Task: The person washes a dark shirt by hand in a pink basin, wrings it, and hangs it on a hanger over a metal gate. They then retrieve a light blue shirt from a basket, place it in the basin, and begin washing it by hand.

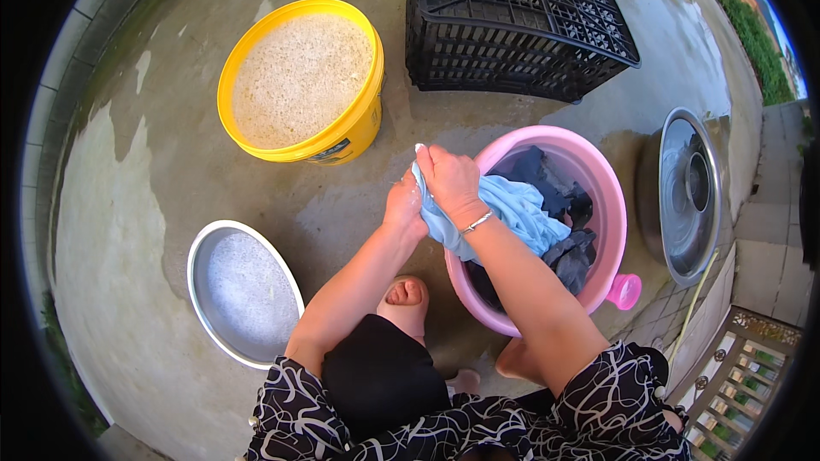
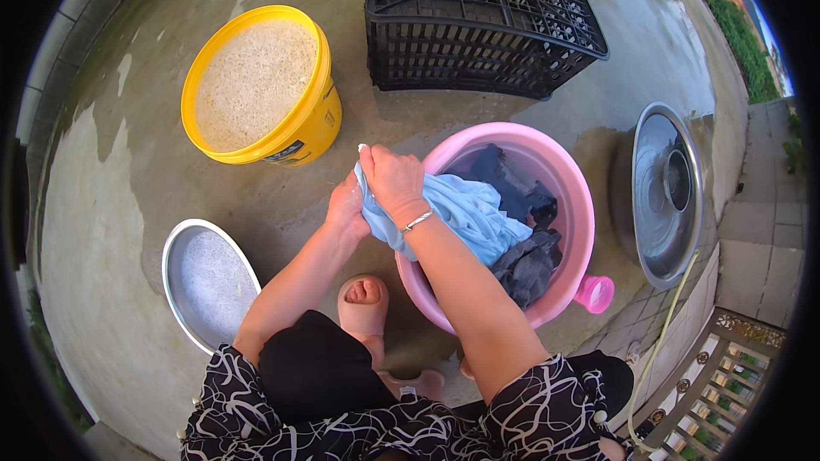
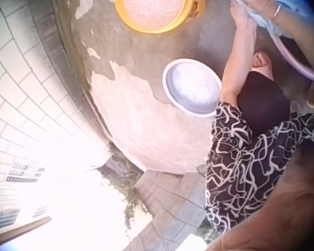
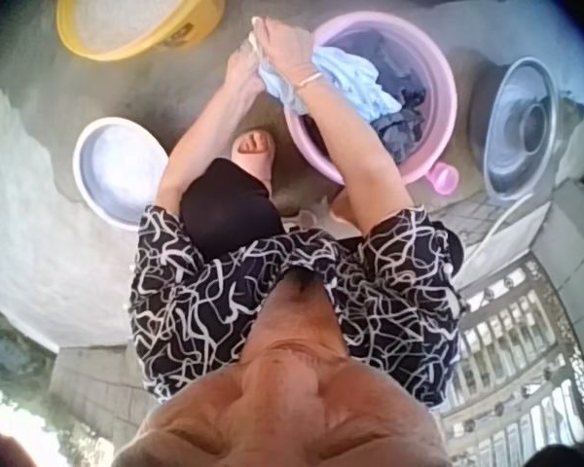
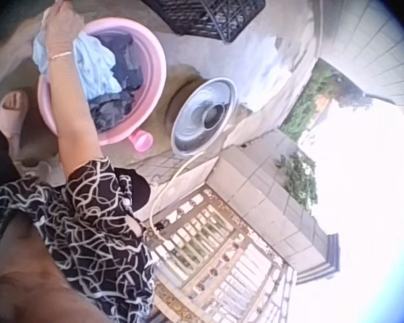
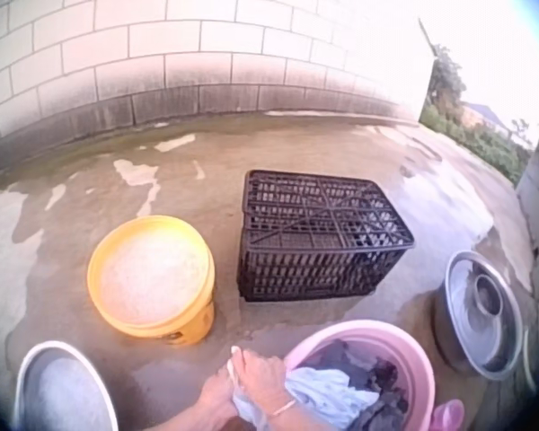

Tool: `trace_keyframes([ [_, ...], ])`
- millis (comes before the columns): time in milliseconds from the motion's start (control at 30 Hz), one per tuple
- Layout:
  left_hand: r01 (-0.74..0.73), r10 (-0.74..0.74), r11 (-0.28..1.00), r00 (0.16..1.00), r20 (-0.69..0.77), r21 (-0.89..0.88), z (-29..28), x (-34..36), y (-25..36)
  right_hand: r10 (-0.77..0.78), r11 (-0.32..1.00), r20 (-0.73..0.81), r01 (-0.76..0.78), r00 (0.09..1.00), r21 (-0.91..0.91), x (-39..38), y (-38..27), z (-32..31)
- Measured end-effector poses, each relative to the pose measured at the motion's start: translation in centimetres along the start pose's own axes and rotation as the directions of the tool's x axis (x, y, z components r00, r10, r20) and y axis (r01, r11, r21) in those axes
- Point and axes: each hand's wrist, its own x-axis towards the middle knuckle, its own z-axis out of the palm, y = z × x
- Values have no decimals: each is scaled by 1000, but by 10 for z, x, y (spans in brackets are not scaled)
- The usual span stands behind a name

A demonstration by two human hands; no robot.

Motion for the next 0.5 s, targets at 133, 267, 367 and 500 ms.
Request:
trace_keyframes([
  [133, 63, -61, 998, 994, 96, -20, -25, 19, -2, -108, 992, -90, 113, 990, 54, -10, -20, 1],
  [267, 53, -52, 997, 998, -19, 64, -16, 12, -5, 52, 994, 29, -49, 998, -99, -2, 1, 3],
  [367, 56, -62, 994, 996, 57, 99, -30, 16, -2, -40, 998, 21, 41, 999, -54, -11, -8, 9],
  [500, 93, -103, 988, 992, 78, 124, -26, 20, 6, 219, 854, 309, -335, 925, 398, 1, 30, 5],
])
